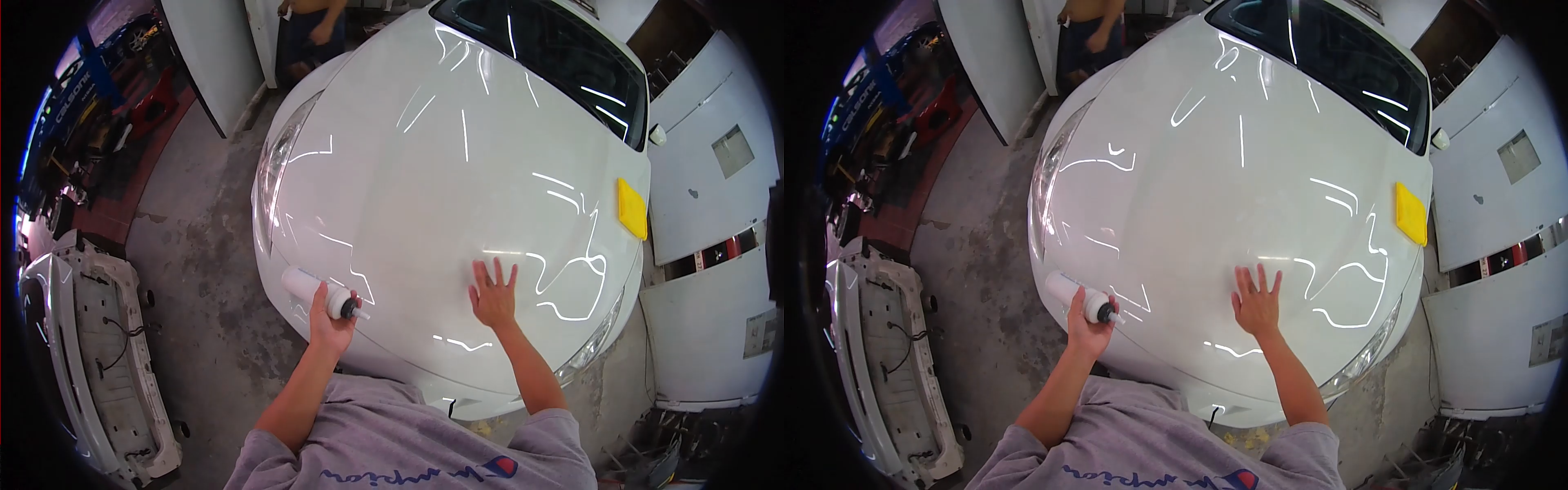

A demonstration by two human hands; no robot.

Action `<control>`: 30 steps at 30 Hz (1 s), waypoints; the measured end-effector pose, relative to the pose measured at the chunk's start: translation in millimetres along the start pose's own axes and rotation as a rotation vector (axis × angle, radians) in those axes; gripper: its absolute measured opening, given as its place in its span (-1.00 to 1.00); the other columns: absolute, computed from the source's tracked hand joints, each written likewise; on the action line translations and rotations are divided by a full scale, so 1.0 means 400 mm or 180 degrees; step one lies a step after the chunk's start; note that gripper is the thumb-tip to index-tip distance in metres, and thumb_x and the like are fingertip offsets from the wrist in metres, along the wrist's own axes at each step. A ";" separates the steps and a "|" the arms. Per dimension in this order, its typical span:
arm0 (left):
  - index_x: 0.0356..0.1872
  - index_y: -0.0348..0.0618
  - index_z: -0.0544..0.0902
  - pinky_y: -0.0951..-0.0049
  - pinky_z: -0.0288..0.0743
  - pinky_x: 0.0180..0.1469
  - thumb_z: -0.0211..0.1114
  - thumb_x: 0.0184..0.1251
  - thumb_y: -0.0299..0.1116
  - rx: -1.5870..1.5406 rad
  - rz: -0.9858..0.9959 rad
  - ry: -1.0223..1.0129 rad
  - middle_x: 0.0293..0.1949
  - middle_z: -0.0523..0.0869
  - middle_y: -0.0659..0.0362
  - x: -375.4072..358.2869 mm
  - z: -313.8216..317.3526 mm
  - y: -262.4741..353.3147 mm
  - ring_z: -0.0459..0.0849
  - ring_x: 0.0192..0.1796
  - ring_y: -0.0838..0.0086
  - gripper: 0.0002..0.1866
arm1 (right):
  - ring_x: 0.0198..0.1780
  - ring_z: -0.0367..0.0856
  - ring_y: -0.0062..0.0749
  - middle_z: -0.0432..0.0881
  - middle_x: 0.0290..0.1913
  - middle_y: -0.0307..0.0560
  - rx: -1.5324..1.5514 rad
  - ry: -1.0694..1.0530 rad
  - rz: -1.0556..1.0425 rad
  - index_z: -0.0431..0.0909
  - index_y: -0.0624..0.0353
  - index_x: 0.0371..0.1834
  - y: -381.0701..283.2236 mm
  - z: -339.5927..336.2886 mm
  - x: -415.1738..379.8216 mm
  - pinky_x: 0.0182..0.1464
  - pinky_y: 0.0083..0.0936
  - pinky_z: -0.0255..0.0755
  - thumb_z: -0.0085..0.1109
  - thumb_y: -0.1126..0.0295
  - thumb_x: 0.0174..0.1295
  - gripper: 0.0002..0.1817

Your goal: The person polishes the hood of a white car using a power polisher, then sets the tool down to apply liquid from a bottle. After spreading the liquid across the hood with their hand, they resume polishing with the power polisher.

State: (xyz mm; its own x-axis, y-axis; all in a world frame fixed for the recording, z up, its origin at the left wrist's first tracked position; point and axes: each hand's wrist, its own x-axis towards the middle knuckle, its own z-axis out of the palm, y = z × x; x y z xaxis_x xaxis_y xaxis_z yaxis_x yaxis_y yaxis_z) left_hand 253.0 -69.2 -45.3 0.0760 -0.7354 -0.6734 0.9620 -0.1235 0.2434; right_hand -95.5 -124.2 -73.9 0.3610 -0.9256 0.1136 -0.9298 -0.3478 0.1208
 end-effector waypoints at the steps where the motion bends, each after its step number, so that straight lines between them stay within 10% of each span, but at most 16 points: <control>1: -0.07 -0.25 0.46 0.24 0.61 0.05 0.30 0.32 -0.06 0.0058 0.0018 0.0027 -0.21 0.61 0.06 -0.012 -0.004 -0.003 0.65 -0.11 0.24 -0.56 | 0.49 0.12 0.04 0.37 0.40 -0.11 -0.0129 -0.0045 -0.0055 0.13 -0.05 0.50 -0.020 0.009 -0.033 0.42 0.43 -0.31 -0.05 0.16 0.35 -0.37; 9: -0.01 -0.16 0.39 0.21 0.62 0.07 0.33 0.34 -0.24 0.0486 0.0262 -0.0540 -0.19 0.61 0.07 -0.069 0.060 -0.048 0.65 -0.08 0.23 -0.63 | 0.48 0.15 0.02 0.55 0.25 -0.13 0.1362 -0.0094 0.0787 -0.07 0.06 0.54 -0.240 -0.044 -0.144 0.41 0.42 -0.42 -0.08 0.13 0.40 -0.29; 15: 0.15 -0.17 0.34 0.30 0.57 0.06 0.40 0.27 -0.40 0.1345 0.0962 -0.1584 -0.07 0.65 0.08 -0.099 0.105 -0.078 0.68 0.00 0.33 -0.49 | 0.43 0.26 -0.09 0.37 0.37 0.11 0.7955 -0.0244 0.2666 0.00 0.03 0.50 -0.419 -0.225 -0.152 0.38 0.10 0.14 -0.21 0.13 0.48 -0.42; 30: 0.09 -0.25 0.41 0.25 0.59 0.05 0.40 0.28 -0.26 0.1879 0.1226 -0.2159 -0.08 0.67 0.04 -0.128 0.146 -0.088 0.69 0.00 0.27 -0.52 | 0.35 0.37 -0.06 0.44 0.28 0.17 0.9282 -0.0099 0.2479 0.27 0.13 0.31 -0.432 -0.310 -0.157 0.39 0.19 0.18 -0.21 0.18 0.48 -0.57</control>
State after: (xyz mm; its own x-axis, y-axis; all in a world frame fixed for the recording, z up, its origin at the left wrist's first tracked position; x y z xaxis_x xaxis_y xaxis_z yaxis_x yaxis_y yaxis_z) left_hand 199.7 -66.1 21.4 0.0128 -0.9996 0.0250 0.6031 0.0277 0.7972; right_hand 51.4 12.3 20.3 0.2659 -0.8811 -0.3910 0.8958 0.3757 -0.2375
